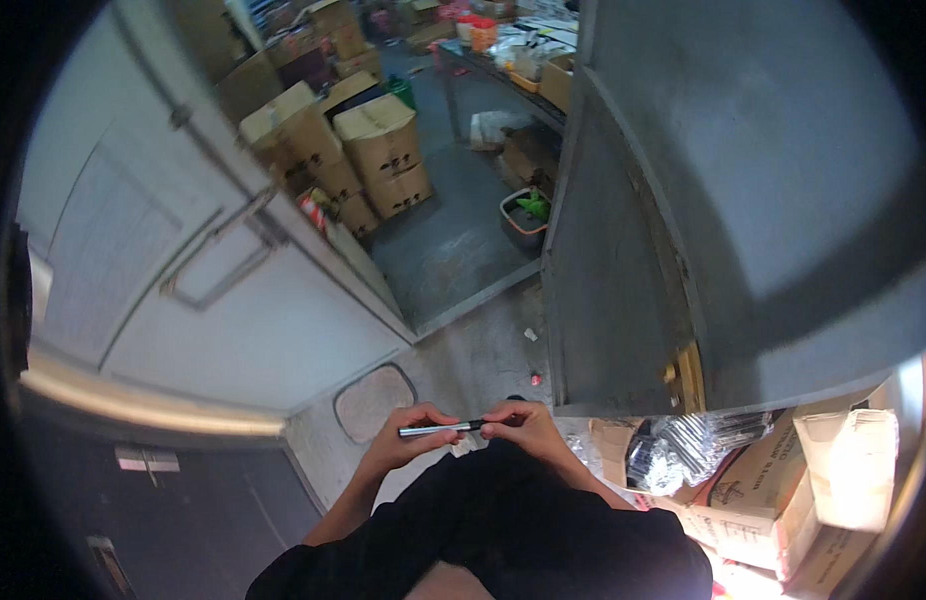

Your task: The person highlights lines on a printed order form with a yellow marker, then moves between a storage room and an office to gather and organize documents. They handle multiple plastic bags, label them with a marker, and arrange papers on a desk.

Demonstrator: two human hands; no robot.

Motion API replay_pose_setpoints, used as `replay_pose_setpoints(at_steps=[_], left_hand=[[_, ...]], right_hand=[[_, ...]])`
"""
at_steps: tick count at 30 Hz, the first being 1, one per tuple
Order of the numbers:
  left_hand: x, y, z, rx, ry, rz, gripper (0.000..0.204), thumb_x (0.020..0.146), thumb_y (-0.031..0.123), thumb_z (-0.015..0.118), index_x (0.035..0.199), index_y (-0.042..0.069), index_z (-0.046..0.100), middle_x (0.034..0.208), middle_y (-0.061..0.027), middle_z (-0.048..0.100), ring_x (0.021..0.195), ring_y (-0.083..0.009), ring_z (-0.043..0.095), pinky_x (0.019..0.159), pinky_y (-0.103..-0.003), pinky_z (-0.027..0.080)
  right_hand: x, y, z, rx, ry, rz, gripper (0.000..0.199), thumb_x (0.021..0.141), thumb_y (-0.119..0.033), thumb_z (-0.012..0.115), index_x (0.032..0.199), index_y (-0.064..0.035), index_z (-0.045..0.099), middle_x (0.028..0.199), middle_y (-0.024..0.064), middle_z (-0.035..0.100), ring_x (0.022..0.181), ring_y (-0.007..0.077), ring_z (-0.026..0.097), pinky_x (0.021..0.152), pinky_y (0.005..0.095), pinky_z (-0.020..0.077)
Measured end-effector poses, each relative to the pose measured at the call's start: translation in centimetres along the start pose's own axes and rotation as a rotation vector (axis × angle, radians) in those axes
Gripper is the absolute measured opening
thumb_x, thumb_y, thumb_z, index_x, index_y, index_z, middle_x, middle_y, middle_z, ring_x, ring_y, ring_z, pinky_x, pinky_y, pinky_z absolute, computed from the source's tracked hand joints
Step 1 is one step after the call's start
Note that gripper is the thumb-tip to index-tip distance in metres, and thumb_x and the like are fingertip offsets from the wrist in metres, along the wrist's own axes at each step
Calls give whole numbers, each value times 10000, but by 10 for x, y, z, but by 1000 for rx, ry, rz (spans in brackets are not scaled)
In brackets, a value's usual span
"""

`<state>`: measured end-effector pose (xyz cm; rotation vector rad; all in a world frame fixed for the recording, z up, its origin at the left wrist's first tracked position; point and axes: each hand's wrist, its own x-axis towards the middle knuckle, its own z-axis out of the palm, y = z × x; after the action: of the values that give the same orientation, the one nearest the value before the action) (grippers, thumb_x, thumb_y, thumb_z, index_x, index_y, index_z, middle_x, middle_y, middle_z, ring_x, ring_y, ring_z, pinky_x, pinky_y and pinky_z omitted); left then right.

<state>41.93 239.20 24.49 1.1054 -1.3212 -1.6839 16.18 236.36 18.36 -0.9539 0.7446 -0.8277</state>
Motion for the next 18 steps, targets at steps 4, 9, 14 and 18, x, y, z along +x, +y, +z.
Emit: replay_pose_setpoints(at_steps=[4,9,14,18], left_hand=[[124,20,-52,0,-155,-3,222,911,149,750,1073,4,702,983,-72,733,891,-110,675,770,-242,517],[279,68,-108,182,-259,170,180,883,139,774,988,5,714,899,-55,726,824,-99,677,710,-236,507],[424,150,-159,316,-244,411,205,836,198,797,891,17,719,728,-53,708,667,-115,680,614,-250,497],[504,188,-173,474,-296,500,220,807,196,816,840,25,682,732,-77,699,644,-157,681,573,-276,489]], right_hand=[[82,-8,-34,70,158,-136,144,840,60,749,976,24,721,980,106,699,864,180,692,790,296,562],[203,-72,-85,79,202,-249,135,836,48,760,954,12,705,952,96,671,901,177,669,782,280,533],[342,-166,-121,140,42,-502,272,955,-306,655,998,-39,619,999,69,554,991,195,585,940,356,451],[436,-226,-134,330,187,-540,622,1006,-630,335,1062,-59,574,1063,87,529,1007,222,576,961,414,453]])
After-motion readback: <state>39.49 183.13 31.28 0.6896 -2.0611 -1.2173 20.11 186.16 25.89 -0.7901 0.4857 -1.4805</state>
